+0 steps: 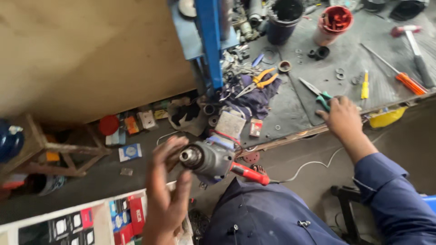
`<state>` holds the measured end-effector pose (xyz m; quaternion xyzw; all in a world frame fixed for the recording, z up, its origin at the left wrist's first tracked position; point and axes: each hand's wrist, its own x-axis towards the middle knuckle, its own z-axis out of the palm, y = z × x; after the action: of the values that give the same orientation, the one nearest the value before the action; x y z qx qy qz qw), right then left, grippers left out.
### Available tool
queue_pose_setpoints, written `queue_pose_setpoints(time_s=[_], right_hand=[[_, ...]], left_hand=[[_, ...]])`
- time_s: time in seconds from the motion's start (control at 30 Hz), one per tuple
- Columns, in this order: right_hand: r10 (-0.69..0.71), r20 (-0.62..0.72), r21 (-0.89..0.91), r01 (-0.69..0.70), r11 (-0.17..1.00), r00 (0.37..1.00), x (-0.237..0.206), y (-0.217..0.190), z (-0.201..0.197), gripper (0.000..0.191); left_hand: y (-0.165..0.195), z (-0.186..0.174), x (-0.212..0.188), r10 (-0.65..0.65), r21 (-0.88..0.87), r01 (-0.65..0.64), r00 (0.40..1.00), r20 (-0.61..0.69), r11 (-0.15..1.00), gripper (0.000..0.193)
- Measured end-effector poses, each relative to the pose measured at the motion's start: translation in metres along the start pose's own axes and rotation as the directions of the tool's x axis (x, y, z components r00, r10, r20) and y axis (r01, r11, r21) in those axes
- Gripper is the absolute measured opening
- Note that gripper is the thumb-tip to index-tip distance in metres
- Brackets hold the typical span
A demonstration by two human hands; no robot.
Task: The person uses pliers and a screwdriver to adjust and secure small metal parts on a cylindrical electrical component. They repeatedly insert and tighten pieces into the component's openings while holding it steady with the other hand.
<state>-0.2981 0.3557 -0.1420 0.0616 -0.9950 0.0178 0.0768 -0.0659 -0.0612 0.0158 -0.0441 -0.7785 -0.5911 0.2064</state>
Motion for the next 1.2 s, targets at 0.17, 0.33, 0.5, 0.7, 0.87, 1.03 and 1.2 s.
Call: queue_pose_setpoints(time_s=[0.17,0.33,0.5,0.7,0.87,1.03,1.2], right_hand=[[-0.088,0.044,-0.059,0.09,0.994,0.995,0.015,-0.007,-0.009,0.036],[0.239,0.643,0.592,-0.67,0.448,0.728,0.025,-0.027,-0.018,0.059],[-0.034,0.315,0.941,-0.308,0.144,0.948,-0.022,-0.072,-0.067,0.036],[-0.521,-0.391,0.531,0.648,0.546,0.759,-0.068,-0.143,-0.202,0.013],[-0.662,-0.355,-0.156,0.656,0.738,0.66,-0.111,-0.195,-0.276,0.038],[-0.649,-0.229,-0.286,0.587,0.757,0.726,-0.137,-0.209,-0.291,0.043],[-0.546,-0.116,-0.319,0.49,0.811,0.83,-0.15,-0.212,-0.284,0.045]], left_hand=[[-0.015,-0.005,0.001,-0.054,-0.067,0.068,0.98,0.194,0.995,0.061],[-0.013,-0.021,-0.002,-0.008,-0.046,0.02,0.968,0.249,0.999,0.063],[-0.006,-0.024,-0.002,-0.014,0.009,0.012,0.968,0.249,1.0,0.073],[-0.006,-0.018,0.006,0.153,-0.061,-0.143,0.965,0.211,0.988,0.1],[-0.012,-0.015,0.004,0.178,-0.097,-0.162,0.966,0.186,0.982,0.117],[-0.013,-0.018,0.005,0.174,-0.139,-0.149,0.965,0.194,0.979,0.119],[-0.004,-0.025,0.009,0.139,-0.202,-0.091,0.961,0.239,0.975,0.118]])
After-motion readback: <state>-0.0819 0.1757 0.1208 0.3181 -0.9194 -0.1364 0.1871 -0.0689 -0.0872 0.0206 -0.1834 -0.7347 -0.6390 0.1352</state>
